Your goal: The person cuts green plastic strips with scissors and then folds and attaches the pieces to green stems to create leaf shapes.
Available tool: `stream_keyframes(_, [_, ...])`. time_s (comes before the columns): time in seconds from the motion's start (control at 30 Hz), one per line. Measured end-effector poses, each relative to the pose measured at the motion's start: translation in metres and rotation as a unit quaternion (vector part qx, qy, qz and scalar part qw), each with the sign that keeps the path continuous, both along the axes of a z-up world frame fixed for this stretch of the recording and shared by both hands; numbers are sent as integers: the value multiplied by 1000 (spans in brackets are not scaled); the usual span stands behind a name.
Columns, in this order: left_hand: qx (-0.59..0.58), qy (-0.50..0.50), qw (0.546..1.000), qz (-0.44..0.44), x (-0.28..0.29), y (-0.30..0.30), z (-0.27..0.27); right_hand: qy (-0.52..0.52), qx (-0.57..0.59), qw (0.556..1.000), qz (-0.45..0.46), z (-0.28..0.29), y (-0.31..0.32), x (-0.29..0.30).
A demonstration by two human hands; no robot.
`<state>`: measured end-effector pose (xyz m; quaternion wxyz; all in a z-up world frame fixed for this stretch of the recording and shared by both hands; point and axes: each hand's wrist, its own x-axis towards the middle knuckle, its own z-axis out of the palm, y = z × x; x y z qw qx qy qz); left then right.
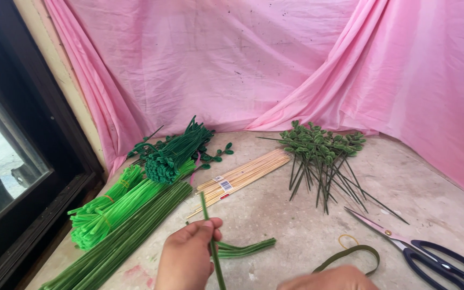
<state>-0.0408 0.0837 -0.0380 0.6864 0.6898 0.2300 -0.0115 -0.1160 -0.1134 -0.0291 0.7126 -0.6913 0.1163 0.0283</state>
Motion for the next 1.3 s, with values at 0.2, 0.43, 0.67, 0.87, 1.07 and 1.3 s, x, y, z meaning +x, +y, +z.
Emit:
stream_keyframes(0.2, [105, -85, 989, -52, -18, -42, -2, -23, -144, 989, 4, 7, -14, 23])
stream_keyframes(0.43, [96, -174, 977, -77, 9, -52, -71, -128, -196, 972, -9, -26, -4, 73])
stream_keyframes(0.67, [71, -149, 983, -78, -7, -43, -56, -107, -55, 993, 2, -53, 25, 85])
stream_keyframes(0.87, [117, -160, 974, -111, -15, -42, -54, -80, -25, 996, -26, -41, 38, 70])
stream_keyframes(1.07, [175, -181, 958, -135, -14, -43, -56, -98, 22, 995, -9, -57, 33, 69])
stream_keyframes(1.3, [124, -266, 949, -116, -12, -44, -60, -134, 144, 980, -44, -71, 28, 75])
